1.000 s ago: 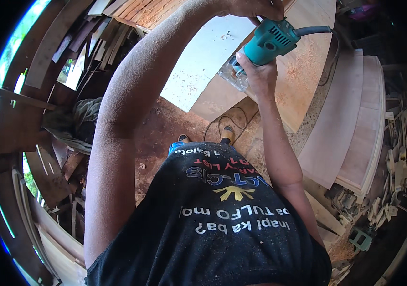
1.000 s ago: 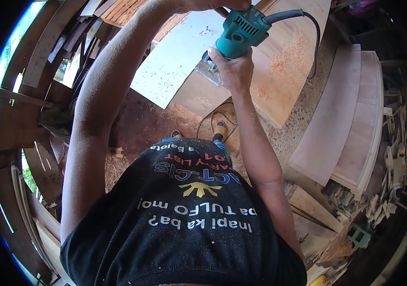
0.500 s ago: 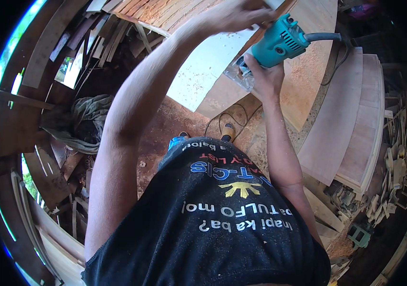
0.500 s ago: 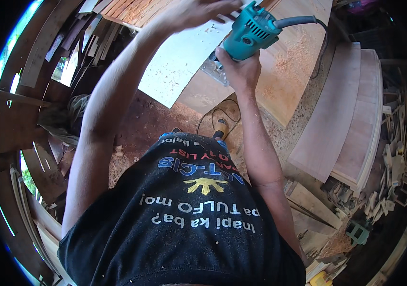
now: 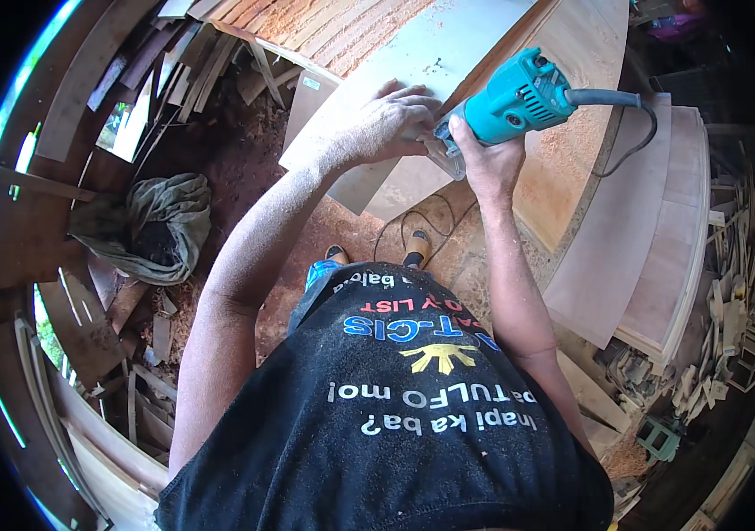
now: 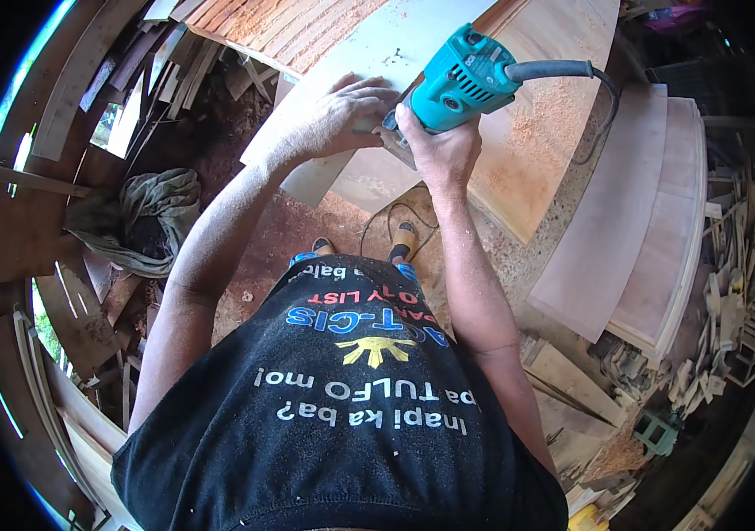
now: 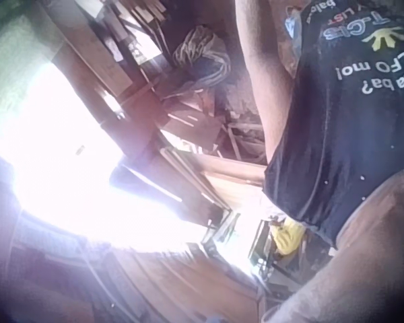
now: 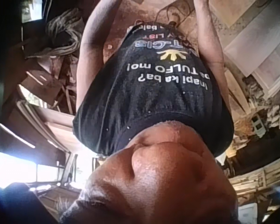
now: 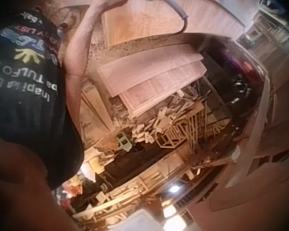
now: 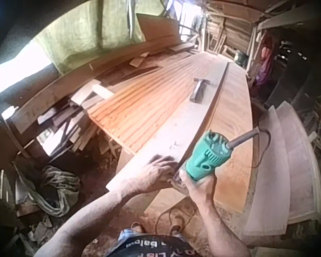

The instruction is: The person uses a handheld router to cut a groove into a large wooden board. They guide the tool with both hands along the length of the board, producing sawdust.

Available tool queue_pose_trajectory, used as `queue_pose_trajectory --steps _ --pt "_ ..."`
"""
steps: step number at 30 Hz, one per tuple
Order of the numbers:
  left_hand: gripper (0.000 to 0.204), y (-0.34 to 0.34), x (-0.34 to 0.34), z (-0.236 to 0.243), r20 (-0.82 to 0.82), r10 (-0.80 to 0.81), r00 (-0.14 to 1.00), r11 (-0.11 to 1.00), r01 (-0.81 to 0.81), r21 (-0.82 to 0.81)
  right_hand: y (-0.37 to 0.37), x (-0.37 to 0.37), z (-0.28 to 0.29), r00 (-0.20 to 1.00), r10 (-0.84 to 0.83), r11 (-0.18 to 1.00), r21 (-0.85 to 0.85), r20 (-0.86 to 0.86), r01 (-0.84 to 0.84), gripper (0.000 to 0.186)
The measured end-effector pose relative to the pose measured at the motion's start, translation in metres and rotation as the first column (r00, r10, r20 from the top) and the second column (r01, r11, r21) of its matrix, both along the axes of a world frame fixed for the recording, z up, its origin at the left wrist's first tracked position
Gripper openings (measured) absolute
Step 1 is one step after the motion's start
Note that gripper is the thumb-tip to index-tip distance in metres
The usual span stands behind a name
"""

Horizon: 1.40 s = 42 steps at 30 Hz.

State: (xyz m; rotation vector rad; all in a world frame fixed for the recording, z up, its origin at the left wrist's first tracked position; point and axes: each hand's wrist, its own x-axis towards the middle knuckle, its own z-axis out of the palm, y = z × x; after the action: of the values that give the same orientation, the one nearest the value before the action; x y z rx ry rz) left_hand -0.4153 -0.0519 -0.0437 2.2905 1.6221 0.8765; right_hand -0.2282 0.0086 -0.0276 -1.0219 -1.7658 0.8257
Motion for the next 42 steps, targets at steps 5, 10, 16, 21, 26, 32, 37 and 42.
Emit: queue_pose_trajectory --steps 5,10,16,21,26,32,37,42 --pt "0.049 0.000 0.007 -0.004 0.002 0.075 0.997 0.995 -0.074 -0.066 -0.004 -0.001 0.000 1.000 -0.007 1.000 0.026 -0.005 0.007 0.070" --pt "0.054 -0.001 0.010 0.001 -0.003 0.073 0.997 0.995 -0.073 -0.061 -0.003 0.000 -0.001 0.999 -0.027 0.999 0.033 0.019 0.026 0.070" --pt "0.059 0.001 0.011 -0.002 0.053 0.088 0.995 0.996 -0.086 -0.037 0.000 -0.001 -0.001 1.000 -0.026 0.999 0.026 0.001 0.026 0.070" --pt "0.061 0.004 0.012 -0.009 0.075 0.105 0.992 0.994 -0.107 0.030 0.004 -0.001 -0.003 1.000 -0.021 1.000 0.018 -0.012 0.021 0.070" --pt "0.061 0.006 0.013 -0.008 0.095 0.107 0.990 0.992 -0.112 0.051 0.009 0.000 -0.004 0.999 -0.020 0.999 0.028 -0.026 0.021 0.071" --pt "0.057 0.011 0.013 -0.013 0.094 0.135 0.986 0.987 -0.142 0.075 0.015 0.000 -0.003 0.999 -0.033 0.999 0.040 0.012 0.033 0.072" --pt "0.049 0.015 0.017 -0.012 0.104 0.171 0.980 0.981 -0.179 0.075 0.018 0.000 -0.002 0.999 -0.038 0.999 0.032 0.000 0.037 0.072" --pt "0.050 0.020 0.019 -0.011 0.093 0.194 0.977 0.979 -0.199 0.049 0.021 0.001 0.000 0.999 -0.043 0.999 0.031 0.026 0.042 0.071"
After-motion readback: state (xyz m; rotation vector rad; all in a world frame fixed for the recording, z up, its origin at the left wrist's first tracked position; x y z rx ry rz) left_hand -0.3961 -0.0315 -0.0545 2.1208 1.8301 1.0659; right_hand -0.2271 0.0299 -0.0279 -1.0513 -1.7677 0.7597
